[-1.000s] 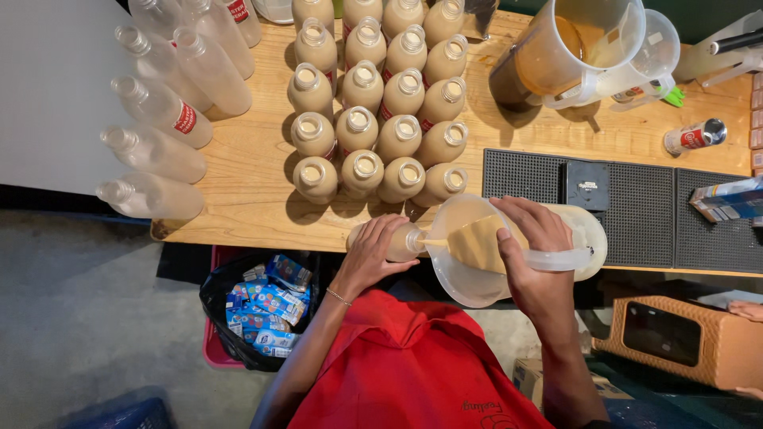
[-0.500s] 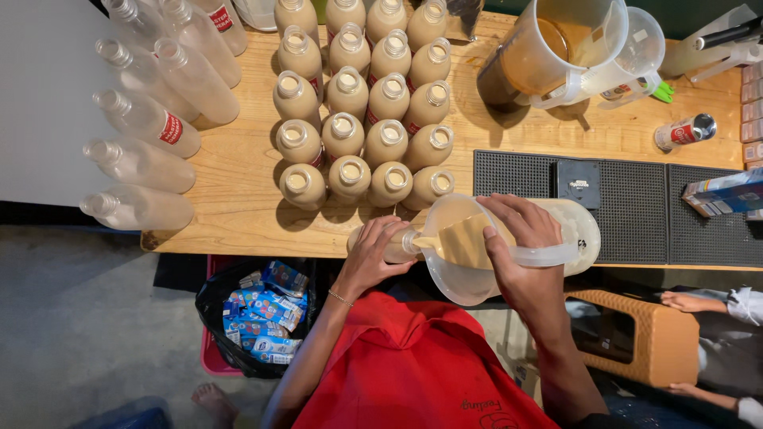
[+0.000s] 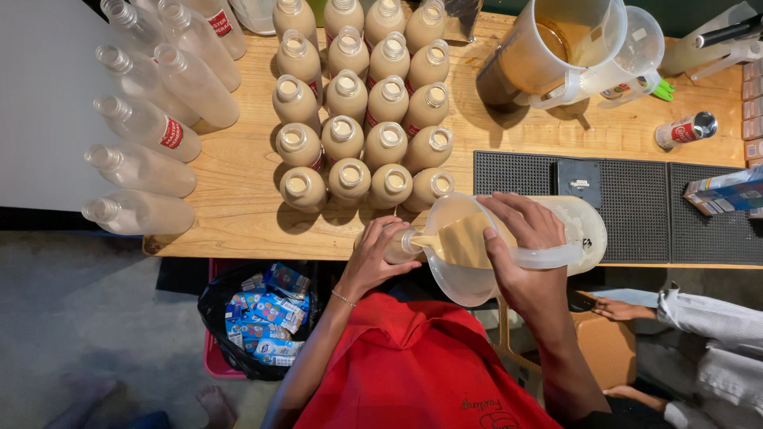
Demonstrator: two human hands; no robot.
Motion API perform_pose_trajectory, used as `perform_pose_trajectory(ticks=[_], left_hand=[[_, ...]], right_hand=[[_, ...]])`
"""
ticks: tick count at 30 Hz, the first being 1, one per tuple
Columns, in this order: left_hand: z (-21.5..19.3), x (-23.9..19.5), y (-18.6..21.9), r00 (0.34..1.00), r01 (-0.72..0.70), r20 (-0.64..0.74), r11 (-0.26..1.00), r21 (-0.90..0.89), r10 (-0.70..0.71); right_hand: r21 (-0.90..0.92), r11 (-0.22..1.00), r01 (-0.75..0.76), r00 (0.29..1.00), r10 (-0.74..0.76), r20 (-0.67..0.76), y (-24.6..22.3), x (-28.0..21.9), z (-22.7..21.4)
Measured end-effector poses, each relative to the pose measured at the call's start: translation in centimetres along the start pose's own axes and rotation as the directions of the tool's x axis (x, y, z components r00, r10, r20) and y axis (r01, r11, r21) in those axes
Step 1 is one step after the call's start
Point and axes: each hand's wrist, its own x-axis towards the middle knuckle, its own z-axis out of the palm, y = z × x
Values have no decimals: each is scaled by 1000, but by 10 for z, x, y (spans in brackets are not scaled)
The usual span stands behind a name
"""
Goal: The person pours a beige liquid from a large plastic jug into several small plastic bottles arranged on a wooden table. After filling the bottles, the person places the jug on a digital scale and pours a white liquid from a can into the jug.
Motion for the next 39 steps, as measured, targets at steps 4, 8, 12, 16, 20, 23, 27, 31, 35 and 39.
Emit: perform_pose_trajectory(ticks=[4,8,12,16,20,23,27,31,35,39], left_hand=[[-2,0,1,1000,7,-7,1000,1,-7],[-3,-1,1,1000,6,2,1000,-4,-6],[-3,-2,1,1000,9,-6,1000,4,-9],[-5,-2,1,1000,12,-3,1000,12,-12],[-7,0,3,1000,18,5,1000,10,-18],[-7,-1,2,1000,17,7,1000,16,-18],[-7,0,1,1000,25,16,1000,15,-25],[-9,1,2,999,25,23,1000,13,-26],[-8,1,2,999,37,24,999,11,-37],[-8,2,3,999,43,23,999,4,-43]], right_hand=[[-2,1000,14,1000,-14,-4,-3,1,0],[3,1000,27,1000,-27,4,-10,2,-1],[18,999,29,1000,-29,6,-13,3,-1],[11,1000,27,1000,-27,14,-16,5,0],[-13,999,29,999,-28,26,-17,6,-1],[-14,999,29,999,-29,26,-21,7,-1],[-12,999,39,999,-39,33,-19,8,-1],[-22,999,39,998,-38,42,-20,9,-1],[-32,999,40,998,-38,51,-22,10,-1],[-35,999,40,998,-38,56,-24,11,-2]])
